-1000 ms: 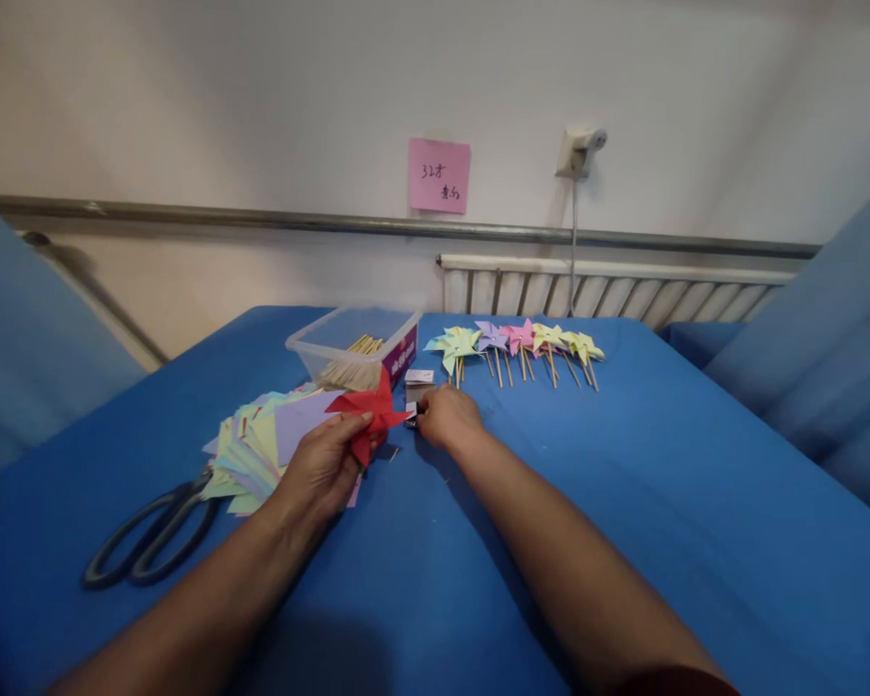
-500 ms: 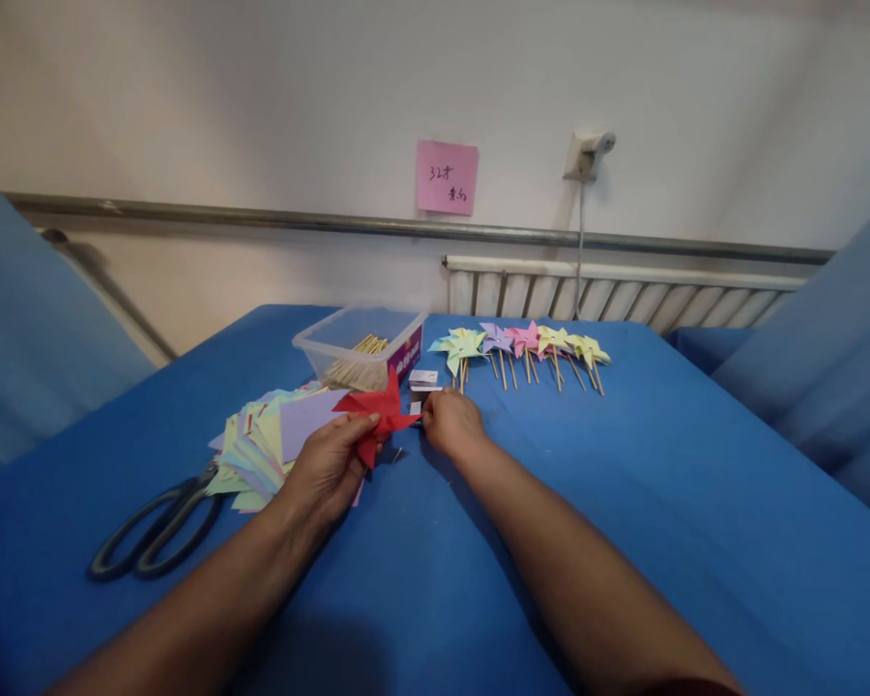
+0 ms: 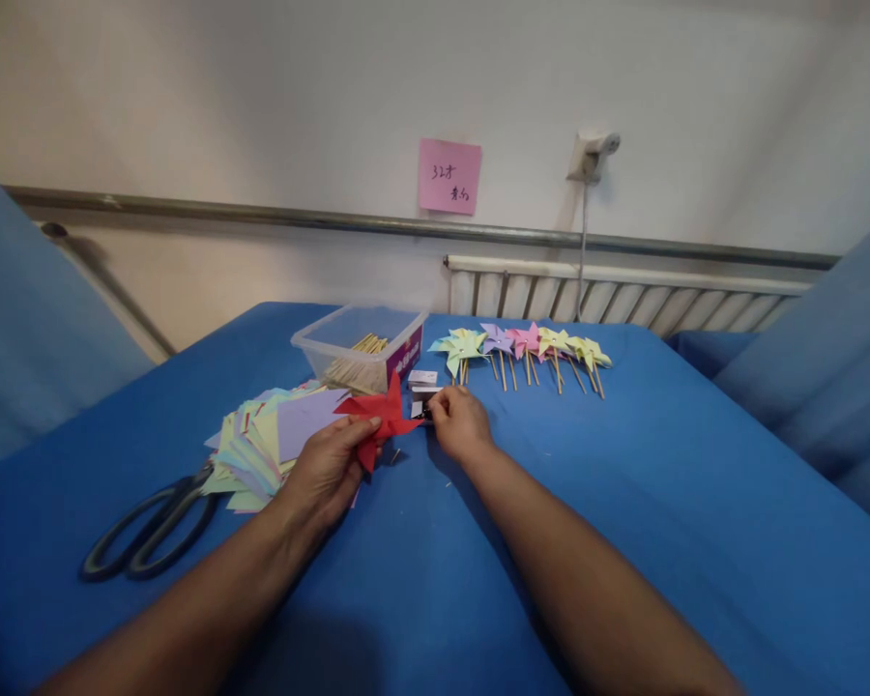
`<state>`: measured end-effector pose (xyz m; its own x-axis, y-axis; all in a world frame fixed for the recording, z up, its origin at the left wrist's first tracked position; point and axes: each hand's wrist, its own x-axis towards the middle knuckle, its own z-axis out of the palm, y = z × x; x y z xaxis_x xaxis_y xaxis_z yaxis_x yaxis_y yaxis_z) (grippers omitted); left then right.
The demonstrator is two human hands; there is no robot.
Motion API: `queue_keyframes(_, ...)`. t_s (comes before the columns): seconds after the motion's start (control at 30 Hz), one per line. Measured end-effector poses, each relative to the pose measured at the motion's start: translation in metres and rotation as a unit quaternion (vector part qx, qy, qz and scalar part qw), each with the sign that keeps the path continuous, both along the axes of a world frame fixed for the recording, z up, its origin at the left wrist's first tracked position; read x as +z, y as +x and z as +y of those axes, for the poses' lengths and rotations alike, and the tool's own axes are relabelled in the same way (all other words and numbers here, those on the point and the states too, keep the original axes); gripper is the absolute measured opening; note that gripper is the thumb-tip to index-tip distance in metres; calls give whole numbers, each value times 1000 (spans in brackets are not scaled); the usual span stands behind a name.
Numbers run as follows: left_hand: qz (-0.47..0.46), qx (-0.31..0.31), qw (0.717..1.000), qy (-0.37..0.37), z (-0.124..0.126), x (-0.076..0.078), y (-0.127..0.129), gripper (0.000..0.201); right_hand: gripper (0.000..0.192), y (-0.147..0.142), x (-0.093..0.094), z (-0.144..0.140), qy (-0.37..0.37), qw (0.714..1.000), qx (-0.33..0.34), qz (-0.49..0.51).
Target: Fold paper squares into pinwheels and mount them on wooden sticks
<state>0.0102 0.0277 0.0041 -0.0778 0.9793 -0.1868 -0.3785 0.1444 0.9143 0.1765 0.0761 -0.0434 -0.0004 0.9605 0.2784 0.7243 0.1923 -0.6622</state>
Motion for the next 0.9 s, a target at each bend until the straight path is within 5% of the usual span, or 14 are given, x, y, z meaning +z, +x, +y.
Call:
queue_keyframes(0.3, 51, -47, 997, -16, -10, -6, 9, 19, 12, 50, -3, -53, -53, 990, 125, -40)
queue_keyframes(0.9, 70, -58, 996, -20, -15, -1, 14, 23, 11, 51, 4, -53, -47, 994, 40, -87)
